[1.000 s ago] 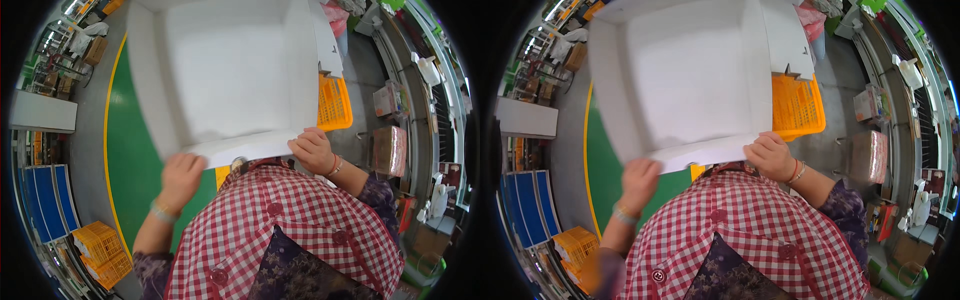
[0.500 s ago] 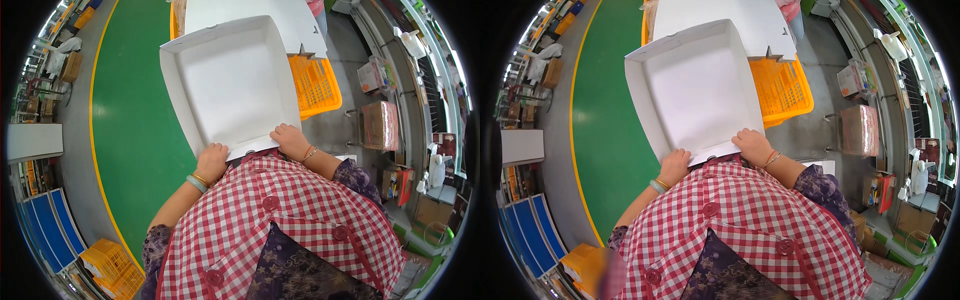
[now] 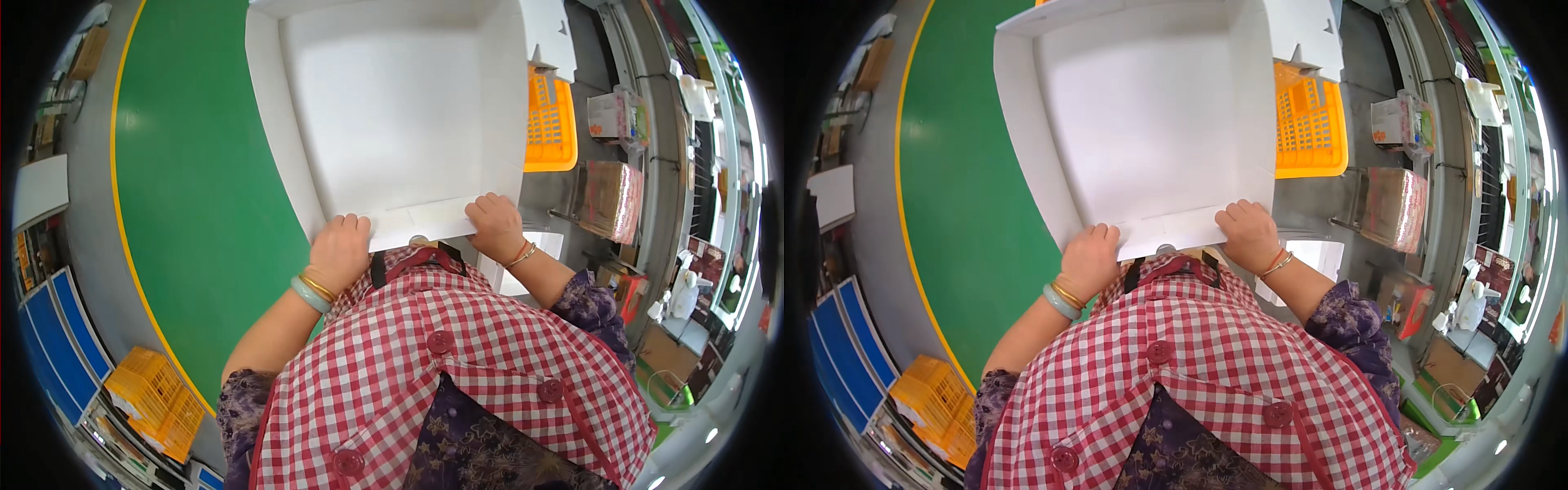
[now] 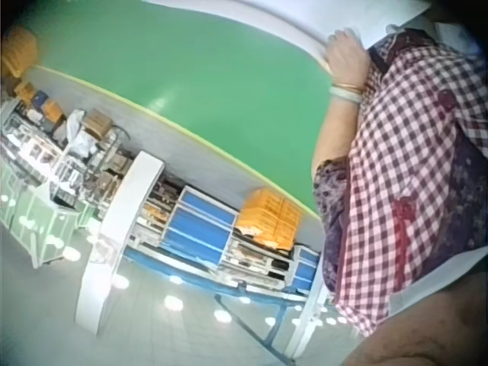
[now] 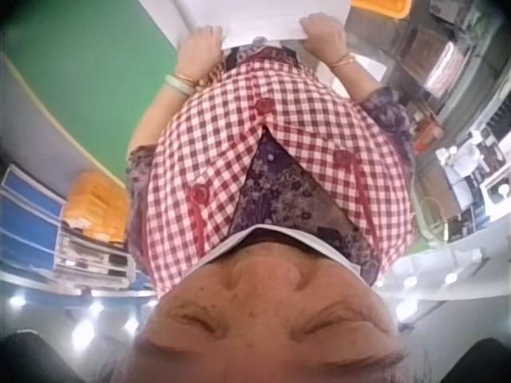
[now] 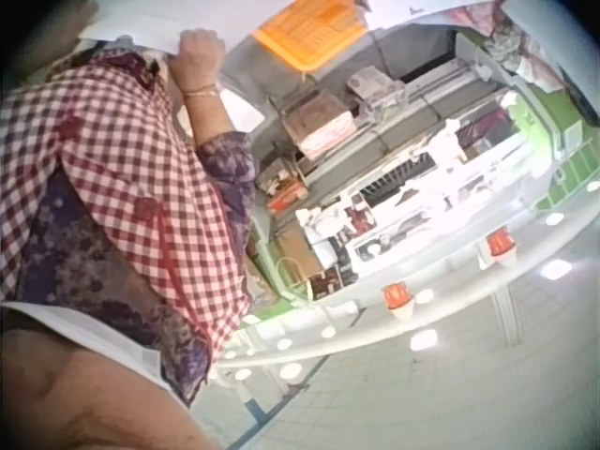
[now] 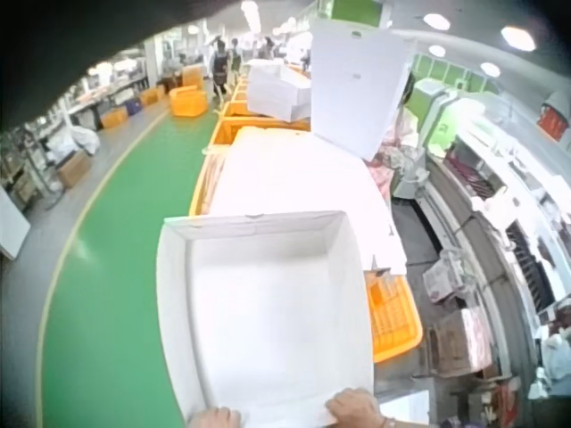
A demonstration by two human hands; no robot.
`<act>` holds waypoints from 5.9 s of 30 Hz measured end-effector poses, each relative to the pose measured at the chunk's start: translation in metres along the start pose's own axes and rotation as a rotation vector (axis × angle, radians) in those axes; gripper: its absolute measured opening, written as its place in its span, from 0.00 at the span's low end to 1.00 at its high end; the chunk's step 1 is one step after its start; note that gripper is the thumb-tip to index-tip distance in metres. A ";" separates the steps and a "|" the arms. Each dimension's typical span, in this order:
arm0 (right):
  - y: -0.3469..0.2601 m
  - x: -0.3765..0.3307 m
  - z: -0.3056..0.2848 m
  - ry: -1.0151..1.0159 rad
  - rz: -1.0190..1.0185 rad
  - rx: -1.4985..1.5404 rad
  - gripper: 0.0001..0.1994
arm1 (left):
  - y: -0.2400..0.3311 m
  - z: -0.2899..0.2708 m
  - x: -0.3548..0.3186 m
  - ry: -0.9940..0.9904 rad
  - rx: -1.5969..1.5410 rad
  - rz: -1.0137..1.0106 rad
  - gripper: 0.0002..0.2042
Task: The person assembles white cardboard boxes by folding flaps and tucking tabs into slots. They repeatedly pick flat box blanks from a yellow crate, fold the sides into shape, and place the finished boxes into a stack or another crate.
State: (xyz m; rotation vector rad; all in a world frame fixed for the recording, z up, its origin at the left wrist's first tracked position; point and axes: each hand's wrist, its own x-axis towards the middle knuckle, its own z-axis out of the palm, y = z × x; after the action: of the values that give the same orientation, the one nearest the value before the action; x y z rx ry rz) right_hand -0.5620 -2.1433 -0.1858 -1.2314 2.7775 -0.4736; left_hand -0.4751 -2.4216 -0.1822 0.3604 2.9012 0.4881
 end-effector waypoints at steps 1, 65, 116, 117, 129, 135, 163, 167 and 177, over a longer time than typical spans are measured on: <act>0.000 -0.002 -0.002 -0.011 -0.012 0.008 0.13 | 0.002 -0.004 -0.001 -0.009 -0.001 0.005 0.04; -0.011 0.064 0.031 0.343 -0.302 0.078 0.06 | -0.044 -0.009 0.006 0.360 0.008 0.159 0.09; -0.079 -0.168 0.156 0.874 2.157 0.760 0.21 | 0.056 0.100 0.252 -0.808 -0.860 0.183 0.30; -0.079 -0.174 0.162 0.832 2.207 0.730 0.20 | 0.073 0.114 0.266 -0.850 -0.802 0.176 0.29; 0.000 -0.260 0.206 0.630 2.566 0.821 0.21 | 0.229 0.301 0.359 -1.064 -0.466 0.238 0.26; 0.011 -0.265 0.231 0.605 2.603 0.773 0.21 | 0.231 0.329 0.360 -1.114 -0.518 0.141 0.26; 0.039 -0.296 0.290 0.877 2.579 0.430 0.18 | 0.224 0.393 0.362 -0.986 -0.405 0.451 0.22; 0.042 -0.300 0.292 0.900 2.579 0.496 0.19 | 0.229 0.388 0.357 -0.963 -0.260 0.433 0.21; 0.026 -0.286 0.302 0.590 2.633 0.754 0.20 | 0.221 0.381 0.358 -0.929 0.086 0.620 0.17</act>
State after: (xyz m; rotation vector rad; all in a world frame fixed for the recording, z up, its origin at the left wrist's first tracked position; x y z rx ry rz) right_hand -0.3317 -1.9930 -0.4990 2.4395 1.4754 -0.9577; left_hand -0.6901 -2.0106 -0.5091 1.1497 1.8728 0.1780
